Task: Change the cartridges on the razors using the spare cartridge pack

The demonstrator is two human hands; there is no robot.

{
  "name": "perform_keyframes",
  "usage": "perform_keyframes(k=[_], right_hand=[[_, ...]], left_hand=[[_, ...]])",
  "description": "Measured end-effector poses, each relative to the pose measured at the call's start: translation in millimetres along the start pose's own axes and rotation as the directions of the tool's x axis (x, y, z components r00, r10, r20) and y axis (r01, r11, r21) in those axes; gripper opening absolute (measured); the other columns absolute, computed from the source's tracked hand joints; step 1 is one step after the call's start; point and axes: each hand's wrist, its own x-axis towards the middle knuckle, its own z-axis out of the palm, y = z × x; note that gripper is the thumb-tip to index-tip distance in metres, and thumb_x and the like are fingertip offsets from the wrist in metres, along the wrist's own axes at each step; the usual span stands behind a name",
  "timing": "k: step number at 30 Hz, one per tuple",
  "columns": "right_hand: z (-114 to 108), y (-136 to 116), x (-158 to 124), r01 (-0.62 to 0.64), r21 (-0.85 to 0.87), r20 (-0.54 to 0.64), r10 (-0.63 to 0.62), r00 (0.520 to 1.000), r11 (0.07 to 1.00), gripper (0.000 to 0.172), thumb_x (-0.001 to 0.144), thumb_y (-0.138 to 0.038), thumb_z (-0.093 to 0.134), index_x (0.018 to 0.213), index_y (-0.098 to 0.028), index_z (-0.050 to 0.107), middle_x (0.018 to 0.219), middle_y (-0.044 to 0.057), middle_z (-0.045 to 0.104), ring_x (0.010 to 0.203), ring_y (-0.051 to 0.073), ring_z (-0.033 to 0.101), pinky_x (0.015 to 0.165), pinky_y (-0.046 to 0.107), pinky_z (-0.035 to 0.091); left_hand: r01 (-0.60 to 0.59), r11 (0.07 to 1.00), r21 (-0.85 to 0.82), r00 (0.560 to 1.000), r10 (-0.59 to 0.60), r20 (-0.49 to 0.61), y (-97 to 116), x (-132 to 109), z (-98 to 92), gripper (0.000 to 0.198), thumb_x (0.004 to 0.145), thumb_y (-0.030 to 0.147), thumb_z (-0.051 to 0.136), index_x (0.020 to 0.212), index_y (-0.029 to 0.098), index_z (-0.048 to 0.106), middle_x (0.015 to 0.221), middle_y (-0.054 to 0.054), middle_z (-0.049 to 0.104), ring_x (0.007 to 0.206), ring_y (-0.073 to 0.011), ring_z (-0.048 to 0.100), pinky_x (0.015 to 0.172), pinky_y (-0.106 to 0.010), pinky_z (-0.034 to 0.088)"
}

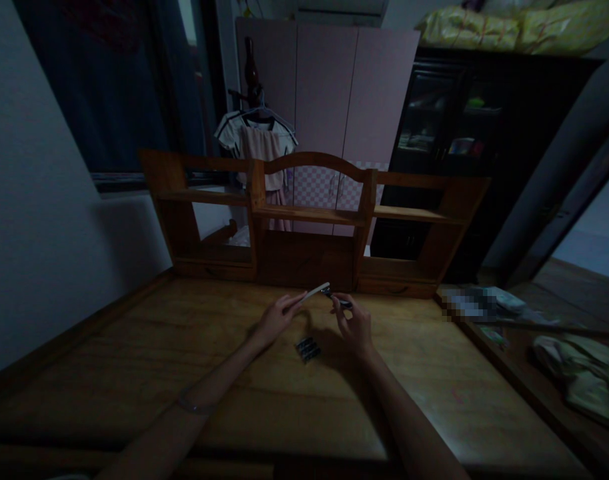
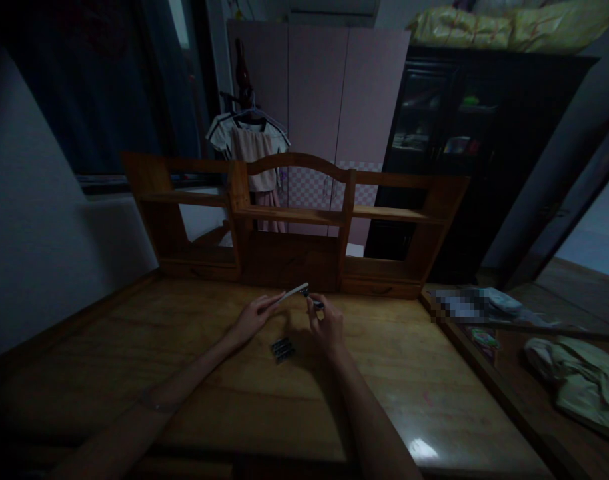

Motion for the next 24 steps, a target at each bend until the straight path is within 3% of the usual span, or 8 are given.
perform_keyframes(k=[5, 12, 24], right_hand=[[-0.7, -0.1, 0.7, -0.01, 0.004, -0.004, 0.01, 1.0, 1.0, 0.021, 0.092, -0.033, 0.045, 0.1, -0.02, 0.061, 0.08, 0.003, 0.068, 0.073, 0.016, 0.064, 0.069, 0.024, 0.045], [0.5, 1.4, 0.4, 0.001, 0.001, -0.001, -0.001, 1.0, 1.0, 0.021, 0.092, -0.032, 0.045, 0.1, -0.021, 0.061, 0.083, 0.004, 0.068, 0.075, 0.017, 0.064, 0.07, 0.026, 0.046], [-0.1, 2.2, 0.8, 0.011, -0.014, -0.025, -0.011, 1.0, 1.0, 0.021, 0.091, -0.032, 0.046, 0.1, -0.02, 0.061, 0.083, 0.004, 0.068, 0.077, 0.017, 0.064, 0.071, 0.026, 0.046]], left_hand=[[0.033, 0.999, 0.017, 0.996, -0.031, -0.083, -4.9, 1.0, -1.8, 0.038, 0.088, 0.037, 0.046, 0.124, 0.026, 0.054, 0.107, -0.005, 0.063, 0.096, -0.0171, 0.058, 0.087, -0.029, 0.043], [-0.007, 0.997, 0.082, 1.0, 0.007, -0.004, 3.4, -2.3, -1.4, 0.036, 0.088, 0.035, 0.047, 0.123, 0.029, 0.054, 0.098, -0.004, 0.063, 0.087, -0.0156, 0.058, 0.08, -0.026, 0.045], [0.025, 0.999, 0.045, 0.998, -0.023, -0.052, -0.3, -1.0, -0.1, 0.037, 0.087, 0.037, 0.048, 0.122, 0.028, 0.055, 0.101, -0.005, 0.064, 0.09, -0.0169, 0.059, 0.083, -0.028, 0.045]])
